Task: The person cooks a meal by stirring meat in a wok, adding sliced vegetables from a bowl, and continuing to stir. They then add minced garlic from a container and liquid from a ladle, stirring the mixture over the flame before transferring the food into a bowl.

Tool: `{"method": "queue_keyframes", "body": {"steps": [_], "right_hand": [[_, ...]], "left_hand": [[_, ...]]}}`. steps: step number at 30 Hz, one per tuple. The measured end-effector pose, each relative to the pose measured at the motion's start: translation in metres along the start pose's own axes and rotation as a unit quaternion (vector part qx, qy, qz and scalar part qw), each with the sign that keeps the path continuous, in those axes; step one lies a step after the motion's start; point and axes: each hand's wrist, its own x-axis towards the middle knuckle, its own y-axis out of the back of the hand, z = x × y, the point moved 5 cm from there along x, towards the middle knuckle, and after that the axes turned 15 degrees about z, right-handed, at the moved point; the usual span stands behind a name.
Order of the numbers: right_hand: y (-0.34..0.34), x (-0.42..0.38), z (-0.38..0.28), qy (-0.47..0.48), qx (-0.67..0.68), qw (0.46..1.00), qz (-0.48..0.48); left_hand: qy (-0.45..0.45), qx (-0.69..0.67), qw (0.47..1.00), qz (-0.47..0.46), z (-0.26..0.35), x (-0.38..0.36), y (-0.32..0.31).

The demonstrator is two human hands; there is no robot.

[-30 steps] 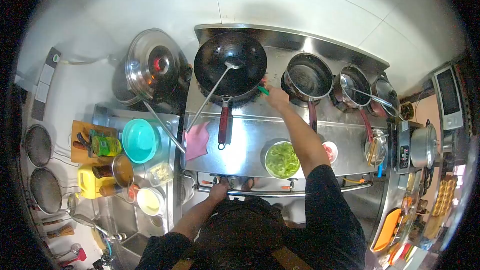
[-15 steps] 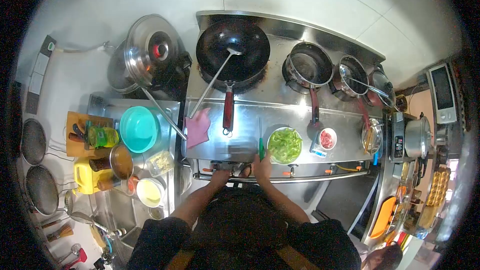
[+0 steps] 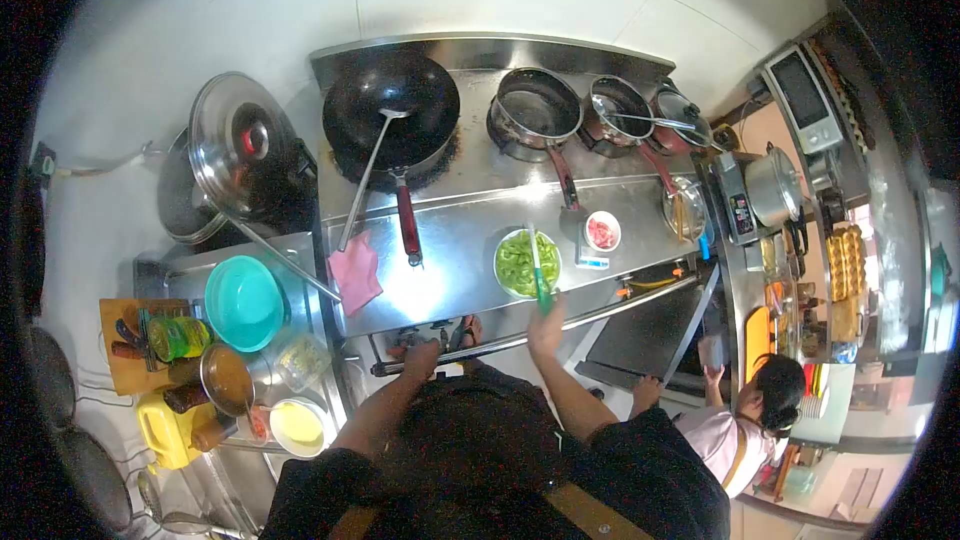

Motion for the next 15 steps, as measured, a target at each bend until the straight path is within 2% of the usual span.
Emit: {"method": "queue_keyframes", "body": {"steps": [3,7,9,10,12,13,14,15], "right_hand": [[0.021,0.030,0.034,-0.082,0.018,0.996,-0.005],[-0.012,0.073,0.089,-0.087,-0.053,0.995,0.010],[-0.033,0.092,0.092,-0.091,-0.068,0.993,0.040],[-0.041,0.100,0.090,-0.097,-0.068,0.993,0.020],[-0.054,0.112,0.086,-0.109,-0.065,0.992,-0.020],[-0.058,0.116,0.087,-0.101,-0.069,0.992,-0.007],[-0.062,0.119,0.087,-0.093,-0.072,0.993,0.006],[-0.065,0.121,0.090,-0.084,-0.075,0.993,0.021]], "left_hand": [[0.008,0.014,0.999,-0.031,-0.001,0.000,-0.005],[-0.044,0.011,0.999,-0.031,-0.003,-0.001,-0.016],[-0.050,-0.014,0.999,0.013,-0.003,-0.003,-0.012],[-0.052,-0.026,0.998,0.035,-0.002,-0.004,-0.006],[0.022,-0.009,0.999,-0.031,0.001,-0.002,0.001],[0.059,-0.001,0.996,-0.062,0.005,-0.001,0.009],[0.066,-0.012,0.998,0.009,0.012,0.002,0.027],[0.016,0.014,0.998,0.059,0.019,-0.001,0.051]]}}
